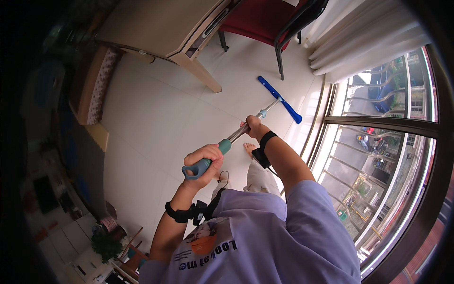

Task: The person mops the tiled floor using a blue flat mop, moving it back and forth across the room. They navigate around furniture including a table, chairs, and a sofa, and also mop along the edges of foam play mats.

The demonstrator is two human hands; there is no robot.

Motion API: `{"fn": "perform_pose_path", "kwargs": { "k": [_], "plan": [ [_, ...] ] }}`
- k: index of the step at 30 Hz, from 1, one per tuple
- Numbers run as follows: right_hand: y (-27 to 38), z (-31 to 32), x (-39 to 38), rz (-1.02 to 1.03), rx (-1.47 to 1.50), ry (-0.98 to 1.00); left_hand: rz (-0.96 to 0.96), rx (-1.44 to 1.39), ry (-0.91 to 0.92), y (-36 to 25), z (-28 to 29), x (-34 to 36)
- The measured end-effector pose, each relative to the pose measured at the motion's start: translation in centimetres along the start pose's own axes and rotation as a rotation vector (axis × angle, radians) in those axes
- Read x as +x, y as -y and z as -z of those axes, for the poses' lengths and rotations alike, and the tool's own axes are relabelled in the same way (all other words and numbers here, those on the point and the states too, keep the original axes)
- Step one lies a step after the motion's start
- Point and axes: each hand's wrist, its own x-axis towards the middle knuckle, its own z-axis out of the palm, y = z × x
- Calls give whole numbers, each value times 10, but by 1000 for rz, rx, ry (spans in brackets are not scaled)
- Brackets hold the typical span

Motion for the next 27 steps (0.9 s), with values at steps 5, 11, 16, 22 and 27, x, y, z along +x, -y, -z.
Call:
{"fn": "perform_pose_path", "kwargs": {
  "k": [5,11,16,22,27],
  "plan": [
    [-48,-29,6,-47,-85,-78,52,16,-23,-4,43,-40],
    [-150,-102,-6,-78,-206,-101,99,53,-130,-21,130,-119],
    [-250,-168,-27,-113,-241,-100,155,81,-209,-41,208,-195],
    [-329,-222,-58,-220,-315,2,187,176,-317,-81,257,-245],
    [-361,-262,-90,-255,-466,151,311,293,-491,-108,277,-253]
  ]
}}
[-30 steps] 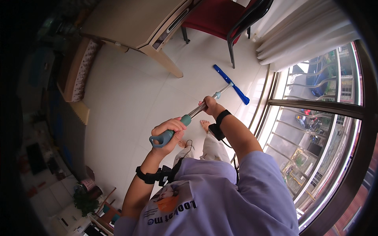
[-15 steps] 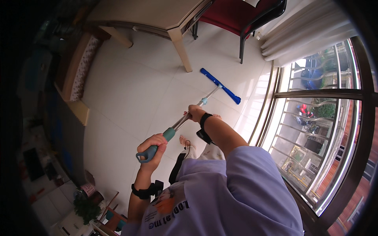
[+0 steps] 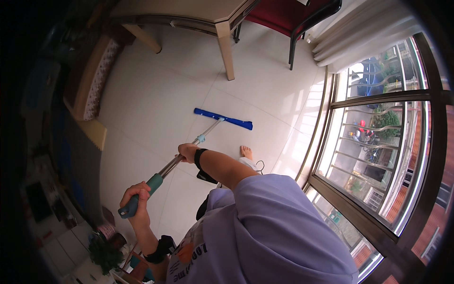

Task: The person mops the tiled floor using a blue flat mop, moving it back and forth across the room. They navigate around furniture including a table, chairs, and a sofa, and also mop along the edges of foam play mats.

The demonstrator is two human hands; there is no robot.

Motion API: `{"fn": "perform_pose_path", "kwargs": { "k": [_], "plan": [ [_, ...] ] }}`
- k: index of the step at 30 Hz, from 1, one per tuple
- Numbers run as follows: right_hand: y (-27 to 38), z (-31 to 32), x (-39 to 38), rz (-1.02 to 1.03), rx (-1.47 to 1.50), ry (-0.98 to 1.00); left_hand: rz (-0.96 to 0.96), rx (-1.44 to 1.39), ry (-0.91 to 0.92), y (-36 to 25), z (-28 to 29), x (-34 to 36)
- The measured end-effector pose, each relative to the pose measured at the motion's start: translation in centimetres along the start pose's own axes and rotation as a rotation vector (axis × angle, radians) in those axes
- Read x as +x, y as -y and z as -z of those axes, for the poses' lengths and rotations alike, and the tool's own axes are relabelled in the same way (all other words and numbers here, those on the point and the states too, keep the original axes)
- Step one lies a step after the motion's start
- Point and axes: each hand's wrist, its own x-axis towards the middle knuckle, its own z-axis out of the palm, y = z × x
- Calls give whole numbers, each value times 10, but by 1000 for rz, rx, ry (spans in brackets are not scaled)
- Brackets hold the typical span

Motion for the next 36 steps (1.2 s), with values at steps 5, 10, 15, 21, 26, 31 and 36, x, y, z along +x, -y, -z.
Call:
{"fn": "perform_pose_path", "kwargs": {
  "k": [5,10,15,21,26,31,36],
  "plan": [
    [7,10,-23,38,2,66,-110,-16,48,-3,-3,4],
    [22,35,-27,120,4,61,-163,-84,87,-8,-17,16],
    [65,107,-12,136,64,-122,-171,-127,201,-5,-77,22],
    [113,242,9,396,70,-319,-208,-227,382,10,-191,30],
    [121,339,-24,464,214,-400,-343,-245,492,14,-284,38],
    [102,361,-48,419,335,-317,-407,-257,631,-4,-300,32],
    [78,335,-42,347,440,-212,-441,-233,682,-15,-267,42]
  ]
}}
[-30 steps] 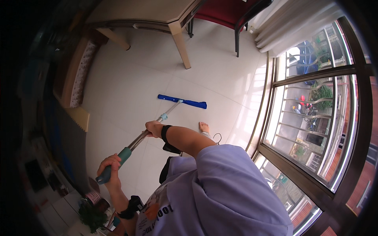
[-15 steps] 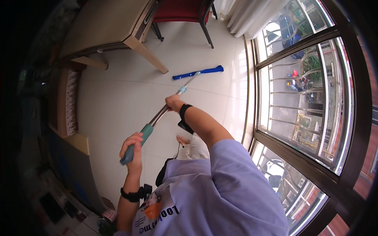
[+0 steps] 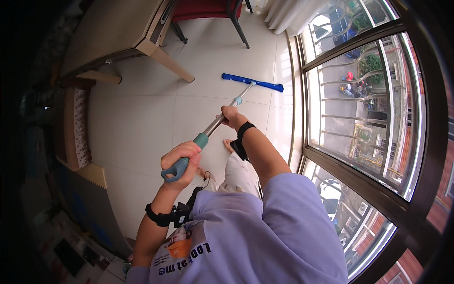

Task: The person mops the tiled floor using a blue flat mop, moving it back and forth across the room. They navigate around furniture including a table, chairs, and a sofa, and also mop along the edges of foam play mats.

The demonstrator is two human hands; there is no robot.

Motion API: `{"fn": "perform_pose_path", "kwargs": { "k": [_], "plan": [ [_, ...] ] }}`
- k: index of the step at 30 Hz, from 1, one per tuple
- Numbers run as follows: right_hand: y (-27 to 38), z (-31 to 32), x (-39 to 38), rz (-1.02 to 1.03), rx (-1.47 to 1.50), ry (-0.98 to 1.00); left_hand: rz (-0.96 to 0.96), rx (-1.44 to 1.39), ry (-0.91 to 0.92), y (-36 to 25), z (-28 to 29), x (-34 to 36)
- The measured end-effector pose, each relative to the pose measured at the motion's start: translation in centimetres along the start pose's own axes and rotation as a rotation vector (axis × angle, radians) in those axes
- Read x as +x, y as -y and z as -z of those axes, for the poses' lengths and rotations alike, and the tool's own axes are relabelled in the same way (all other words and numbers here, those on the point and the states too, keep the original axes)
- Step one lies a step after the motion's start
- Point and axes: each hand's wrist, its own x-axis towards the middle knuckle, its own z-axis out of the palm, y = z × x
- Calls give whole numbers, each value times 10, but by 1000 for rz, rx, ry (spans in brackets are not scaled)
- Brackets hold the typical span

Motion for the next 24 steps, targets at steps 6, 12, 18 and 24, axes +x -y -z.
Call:
{"fn": "perform_pose_path", "kwargs": {
  "k": [6,12,18,24],
  "plan": [
    [-73,-64,-16,-37,78,50,2,0,167,-21,84,-32],
    [-167,-159,-35,-71,225,110,48,63,304,-41,189,-97],
    [-258,-260,-47,-134,254,213,83,137,244,-62,278,-172],
    [-317,-328,-65,-215,258,306,98,224,234,-89,322,-214]
  ]
}}
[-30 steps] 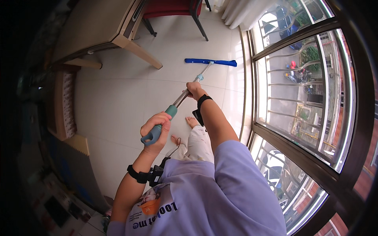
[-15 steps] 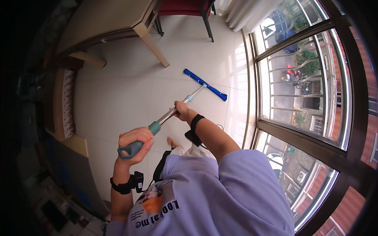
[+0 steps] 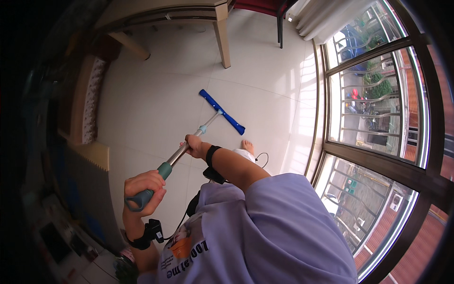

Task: The person mops the tiled floor using a blue flat mop, moving it back and forth across the room. They navigate around furniture including a table, chairs, and a sofa, and also mop along the edges of foam play mats.

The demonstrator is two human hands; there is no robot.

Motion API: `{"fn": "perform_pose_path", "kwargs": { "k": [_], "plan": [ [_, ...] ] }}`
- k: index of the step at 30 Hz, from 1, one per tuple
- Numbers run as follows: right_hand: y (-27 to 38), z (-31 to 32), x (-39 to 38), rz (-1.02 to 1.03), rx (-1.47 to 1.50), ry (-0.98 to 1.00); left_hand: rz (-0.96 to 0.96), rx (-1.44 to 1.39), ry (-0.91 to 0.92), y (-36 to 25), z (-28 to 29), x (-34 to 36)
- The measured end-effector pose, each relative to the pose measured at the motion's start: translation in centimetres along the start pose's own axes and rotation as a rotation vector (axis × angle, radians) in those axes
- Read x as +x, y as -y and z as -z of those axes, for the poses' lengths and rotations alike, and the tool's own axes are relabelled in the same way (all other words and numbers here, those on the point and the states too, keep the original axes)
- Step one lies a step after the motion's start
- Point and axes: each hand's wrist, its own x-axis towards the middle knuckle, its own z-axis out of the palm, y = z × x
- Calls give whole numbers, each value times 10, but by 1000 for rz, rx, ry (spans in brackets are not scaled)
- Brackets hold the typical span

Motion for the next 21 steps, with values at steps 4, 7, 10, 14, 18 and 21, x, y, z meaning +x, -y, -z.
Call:
{"fn": "perform_pose_path", "kwargs": {
  "k": [4,7,10,14,18,21],
  "plan": [
    [-28,-16,10,-65,-19,76,28,7,34,-8,3,-13],
    [-31,-18,12,-93,-59,127,31,80,48,-10,-1,-15],
    [-23,-21,6,-65,-115,133,-23,44,-9,-10,-1,-13],
    [-4,-17,-20,17,-183,107,-71,53,-8,-12,-2,-10],
    [30,5,-46,122,-236,29,-104,-7,-55,-10,-14,1],
    [66,40,-60,188,-310,-82,-96,-70,-66,-4,-43,15]
  ]
}}
